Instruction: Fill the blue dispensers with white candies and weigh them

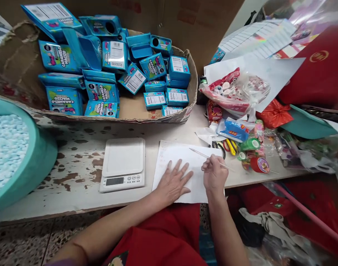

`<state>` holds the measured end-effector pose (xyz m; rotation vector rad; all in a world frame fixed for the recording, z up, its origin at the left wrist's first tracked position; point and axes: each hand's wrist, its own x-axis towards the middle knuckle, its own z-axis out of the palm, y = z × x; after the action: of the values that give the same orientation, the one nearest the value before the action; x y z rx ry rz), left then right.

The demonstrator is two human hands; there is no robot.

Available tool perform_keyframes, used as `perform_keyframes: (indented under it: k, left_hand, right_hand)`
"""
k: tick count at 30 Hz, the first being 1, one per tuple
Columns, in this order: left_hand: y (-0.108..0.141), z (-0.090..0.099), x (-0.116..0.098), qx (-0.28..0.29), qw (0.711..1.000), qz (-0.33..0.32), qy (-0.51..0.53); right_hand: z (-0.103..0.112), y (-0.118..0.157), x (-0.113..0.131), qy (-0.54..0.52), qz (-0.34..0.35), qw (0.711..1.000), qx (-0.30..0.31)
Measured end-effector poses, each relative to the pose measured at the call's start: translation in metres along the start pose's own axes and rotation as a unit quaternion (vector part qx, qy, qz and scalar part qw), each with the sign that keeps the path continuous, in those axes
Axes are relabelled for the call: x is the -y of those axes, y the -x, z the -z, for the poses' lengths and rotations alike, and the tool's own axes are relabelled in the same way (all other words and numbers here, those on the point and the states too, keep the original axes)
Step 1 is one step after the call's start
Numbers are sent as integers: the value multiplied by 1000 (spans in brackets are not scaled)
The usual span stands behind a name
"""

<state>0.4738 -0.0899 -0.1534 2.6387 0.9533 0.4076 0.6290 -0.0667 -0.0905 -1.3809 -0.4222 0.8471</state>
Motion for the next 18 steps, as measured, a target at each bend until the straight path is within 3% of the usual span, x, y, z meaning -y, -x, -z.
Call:
perform_keyframes:
  k: [4, 8, 13, 18]
  left_hand:
    - [10, 3, 3, 24, 1000, -10, -10]
    - [12, 9, 1, 28, 999, -4, -17]
    - [10, 4, 3, -15, 999, 6, -45]
    - [2, 10, 13, -43, 982, 74, -167]
  right_hand:
    - [-15, -7, -14, -45, -74, 994, 70]
    - [-24, -11, -29, -21, -113, 987, 113]
    - [-29, -11, -50, 78, -14, 993, 87]
    - [-27, -5, -60, 107, 58, 989, 88]
